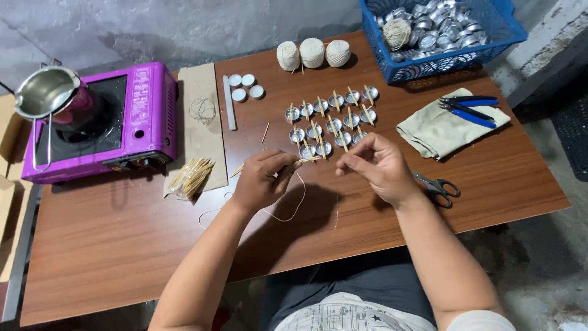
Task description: Assembling candle wicks by tying string to small wooden sticks and trimming them with tools.
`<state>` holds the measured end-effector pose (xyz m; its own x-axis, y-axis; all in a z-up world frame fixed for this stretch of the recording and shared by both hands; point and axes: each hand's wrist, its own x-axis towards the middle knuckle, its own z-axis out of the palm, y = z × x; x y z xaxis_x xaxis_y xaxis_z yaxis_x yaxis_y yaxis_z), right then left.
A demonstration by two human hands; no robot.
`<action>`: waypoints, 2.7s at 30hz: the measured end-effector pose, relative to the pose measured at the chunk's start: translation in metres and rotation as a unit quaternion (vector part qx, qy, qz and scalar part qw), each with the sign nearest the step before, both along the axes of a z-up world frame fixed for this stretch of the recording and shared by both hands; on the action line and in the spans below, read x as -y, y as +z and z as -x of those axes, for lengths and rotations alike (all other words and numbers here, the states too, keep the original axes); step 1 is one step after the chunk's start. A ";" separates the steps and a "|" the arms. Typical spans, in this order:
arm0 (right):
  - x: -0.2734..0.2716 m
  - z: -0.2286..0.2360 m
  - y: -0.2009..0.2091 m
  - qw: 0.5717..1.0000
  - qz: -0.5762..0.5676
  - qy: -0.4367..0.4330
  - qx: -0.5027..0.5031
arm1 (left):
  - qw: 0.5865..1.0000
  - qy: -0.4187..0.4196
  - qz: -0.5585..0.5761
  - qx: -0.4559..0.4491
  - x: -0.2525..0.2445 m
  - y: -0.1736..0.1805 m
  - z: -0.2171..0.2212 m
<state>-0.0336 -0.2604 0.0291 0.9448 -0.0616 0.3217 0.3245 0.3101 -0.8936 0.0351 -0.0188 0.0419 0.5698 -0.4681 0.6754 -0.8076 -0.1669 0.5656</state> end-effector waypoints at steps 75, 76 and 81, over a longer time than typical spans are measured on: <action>-0.026 0.007 -0.052 0.941 0.330 -0.069 0.013 | 0.972 -0.064 0.028 -0.225 0.012 -0.046 0.021; -0.027 0.007 -0.048 0.941 0.330 -0.069 0.013 | 0.972 -0.064 0.028 -0.226 0.012 -0.045 0.021; -0.032 0.009 -0.038 0.951 0.307 -0.045 0.014 | 0.963 -0.067 0.025 -0.261 0.012 -0.046 0.021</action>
<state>-0.0427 -0.2284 -0.0093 0.9349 0.0663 0.3487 0.3522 -0.2966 -0.8877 0.0138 -0.0304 -0.0036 0.7745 -0.5356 0.3367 -0.4229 -0.0425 0.9052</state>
